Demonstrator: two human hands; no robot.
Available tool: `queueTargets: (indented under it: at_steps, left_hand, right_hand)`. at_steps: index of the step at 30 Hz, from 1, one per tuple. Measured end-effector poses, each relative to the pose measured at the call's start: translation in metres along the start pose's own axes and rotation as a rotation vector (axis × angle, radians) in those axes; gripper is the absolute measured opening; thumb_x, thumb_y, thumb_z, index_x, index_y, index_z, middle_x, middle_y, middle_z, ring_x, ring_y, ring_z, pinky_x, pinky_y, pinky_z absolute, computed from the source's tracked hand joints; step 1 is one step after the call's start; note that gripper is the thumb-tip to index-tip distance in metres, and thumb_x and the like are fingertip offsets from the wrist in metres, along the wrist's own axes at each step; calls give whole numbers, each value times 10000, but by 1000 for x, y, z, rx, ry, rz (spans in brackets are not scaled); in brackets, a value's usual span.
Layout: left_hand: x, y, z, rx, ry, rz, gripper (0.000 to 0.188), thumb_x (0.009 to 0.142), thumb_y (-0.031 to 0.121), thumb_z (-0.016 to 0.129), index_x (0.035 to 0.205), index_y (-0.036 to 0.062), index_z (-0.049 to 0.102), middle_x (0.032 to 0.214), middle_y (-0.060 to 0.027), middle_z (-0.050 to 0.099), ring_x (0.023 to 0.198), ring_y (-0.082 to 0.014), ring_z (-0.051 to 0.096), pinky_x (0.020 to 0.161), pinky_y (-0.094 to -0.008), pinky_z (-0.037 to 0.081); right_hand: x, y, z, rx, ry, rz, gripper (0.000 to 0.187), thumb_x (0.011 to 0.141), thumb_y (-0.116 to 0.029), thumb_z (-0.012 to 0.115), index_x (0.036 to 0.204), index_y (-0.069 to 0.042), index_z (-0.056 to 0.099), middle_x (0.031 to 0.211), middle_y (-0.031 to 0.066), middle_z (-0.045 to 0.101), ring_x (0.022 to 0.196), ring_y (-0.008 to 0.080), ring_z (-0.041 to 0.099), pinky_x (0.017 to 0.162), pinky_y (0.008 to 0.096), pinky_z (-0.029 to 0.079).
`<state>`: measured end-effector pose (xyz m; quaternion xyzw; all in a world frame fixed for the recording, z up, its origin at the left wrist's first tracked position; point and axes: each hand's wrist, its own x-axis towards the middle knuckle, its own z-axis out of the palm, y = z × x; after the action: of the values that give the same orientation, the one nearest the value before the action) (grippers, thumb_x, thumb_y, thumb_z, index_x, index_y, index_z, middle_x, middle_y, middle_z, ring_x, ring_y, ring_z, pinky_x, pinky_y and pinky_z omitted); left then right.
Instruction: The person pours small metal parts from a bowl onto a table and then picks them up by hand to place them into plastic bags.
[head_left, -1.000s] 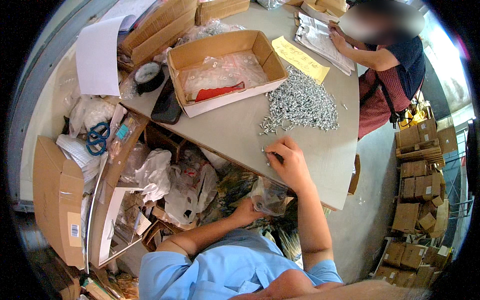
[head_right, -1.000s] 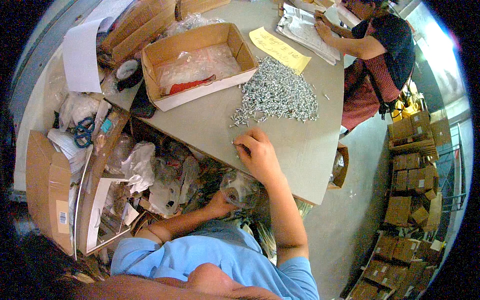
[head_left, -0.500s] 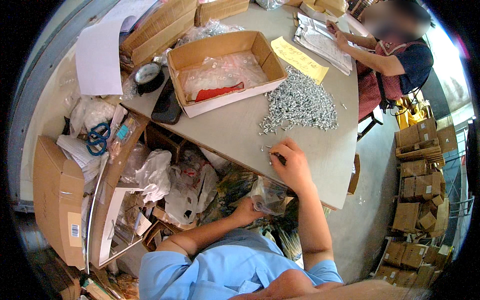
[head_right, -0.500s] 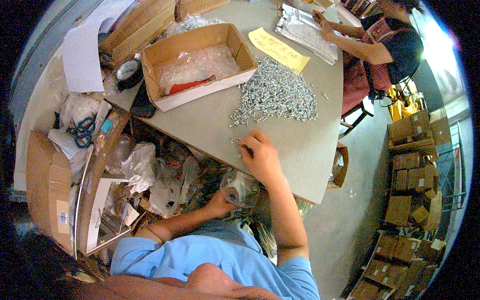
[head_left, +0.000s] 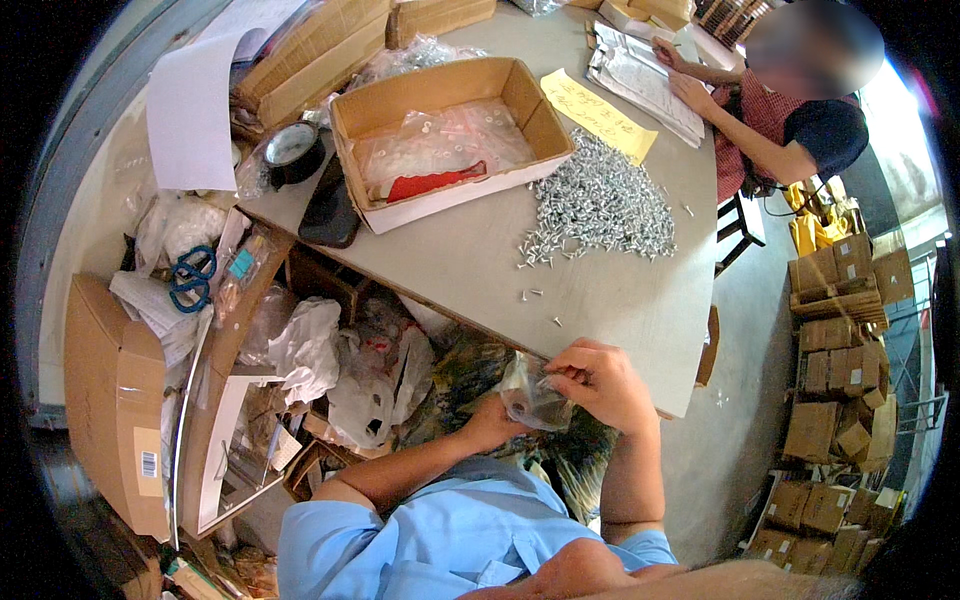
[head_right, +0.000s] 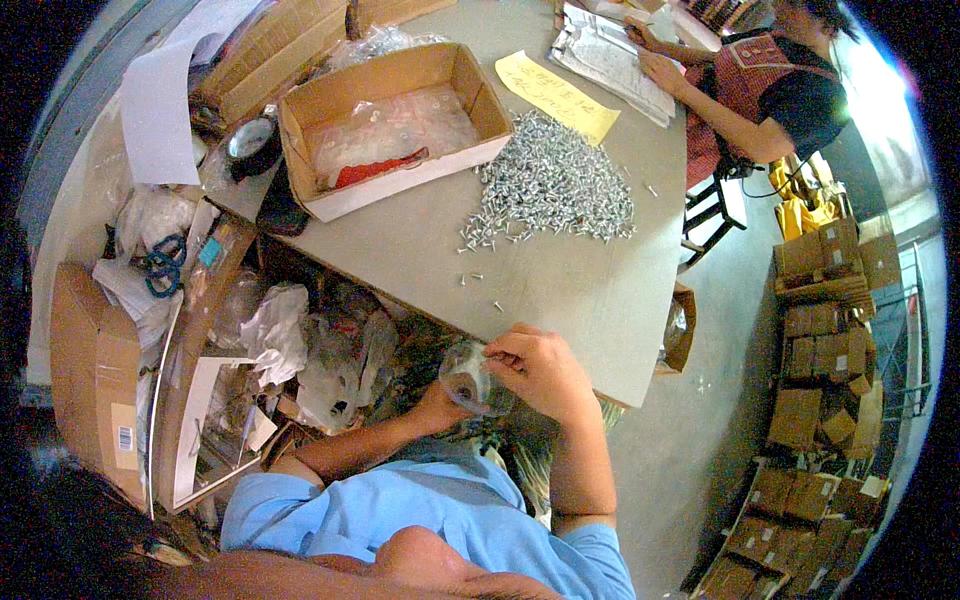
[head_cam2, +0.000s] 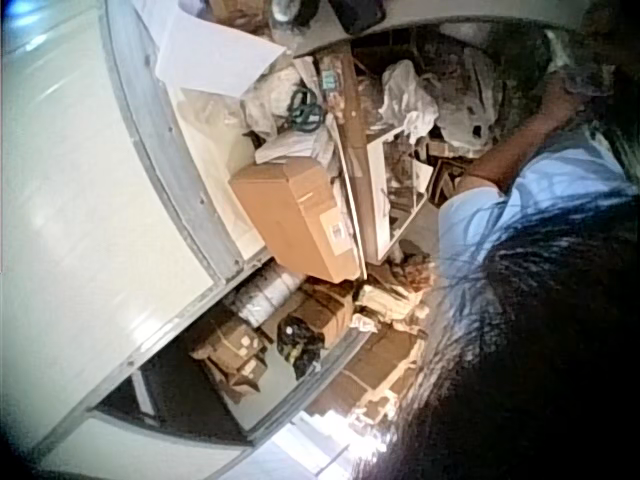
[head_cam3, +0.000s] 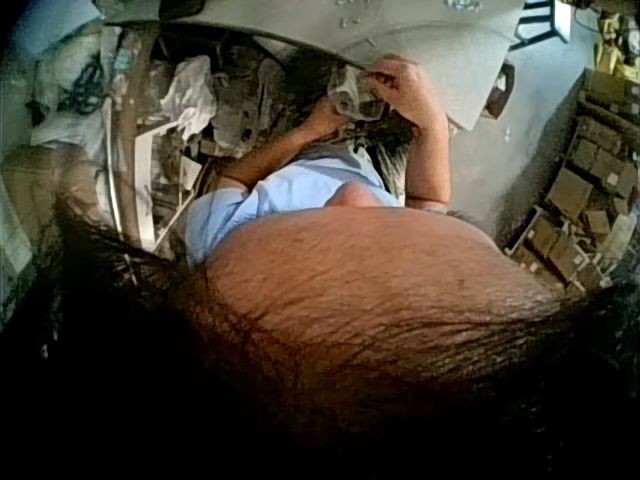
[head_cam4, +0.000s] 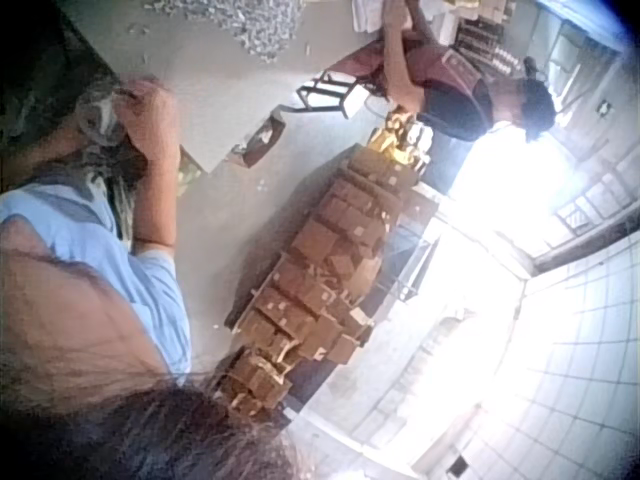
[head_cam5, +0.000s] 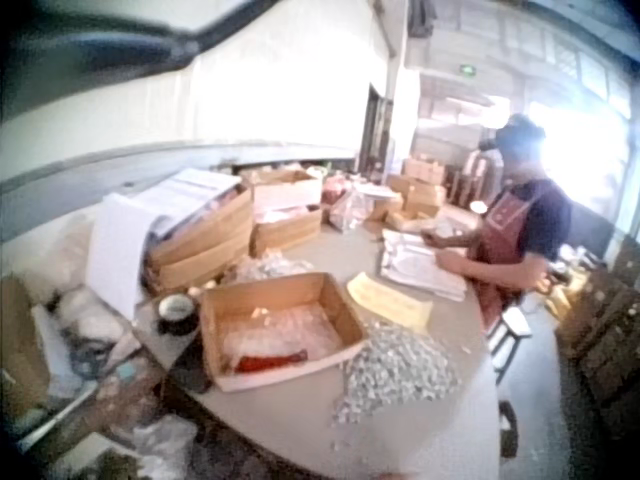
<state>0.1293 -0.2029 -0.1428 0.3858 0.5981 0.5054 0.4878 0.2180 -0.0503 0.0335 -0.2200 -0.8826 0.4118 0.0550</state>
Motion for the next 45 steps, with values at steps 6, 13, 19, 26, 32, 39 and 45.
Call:
queueTargets:
  at_steps: [6,13,19,26,32,39,45]
  left_hand:
    - [2,6,-1,16,-66,-2,375,710,305,790,909,27,636,900,-113,654,835,-231,607,772,-357,483]
    - [-1,4,-2,-57,-61,70,333,747,112,705,1043,3,601,965,-86,665,890,-178,609,825,-341,472]
    - [-2,25,-10,-38,-161,-45,347,755,123,707,1066,11,601,985,-89,668,911,-171,609,830,-337,473]
    - [0,23,-8,-3,-161,-38,339,754,126,713,1057,17,610,978,-85,674,910,-155,610,822,-333,477]
    - [2,1,4,-165,-24,67,361,702,305,785,856,26,616,804,-101,634,746,-219,592,698,-359,475]
    - [1,9,-3,-19,-54,-23,333,674,253,795,843,33,612,787,-114,630,719,-222,599,664,-362,490]
    - [1,12,-3,-68,-79,-41,310,676,230,788,821,27,603,792,-108,629,693,-233,587,640,-369,486]
  right_hand:
    - [50,4,11,-126,419,54,406,724,-177,720,1103,-75,613,1036,187,569,961,349,569,841,403,476]
    - [85,10,34,-286,499,-79,379,716,-159,713,1069,-73,605,1034,138,554,1017,334,510,891,406,422]
    - [82,24,38,-271,574,-95,143,749,-106,660,872,-45,616,872,138,574,864,331,551,762,404,454]
    - [33,8,29,-290,381,-20,92,758,-73,642,839,-29,630,789,134,585,727,322,580,660,387,475]
    - [47,11,1,-12,132,162,151,789,-86,638,932,-47,668,787,119,601,712,276,607,663,350,487]
    - [99,25,5,-348,516,-141,195,767,-78,645,959,-49,657,901,146,611,814,318,605,720,393,483]
    - [95,27,6,-394,481,-85,139,756,-68,641,893,-45,641,878,152,614,808,339,605,711,410,482]
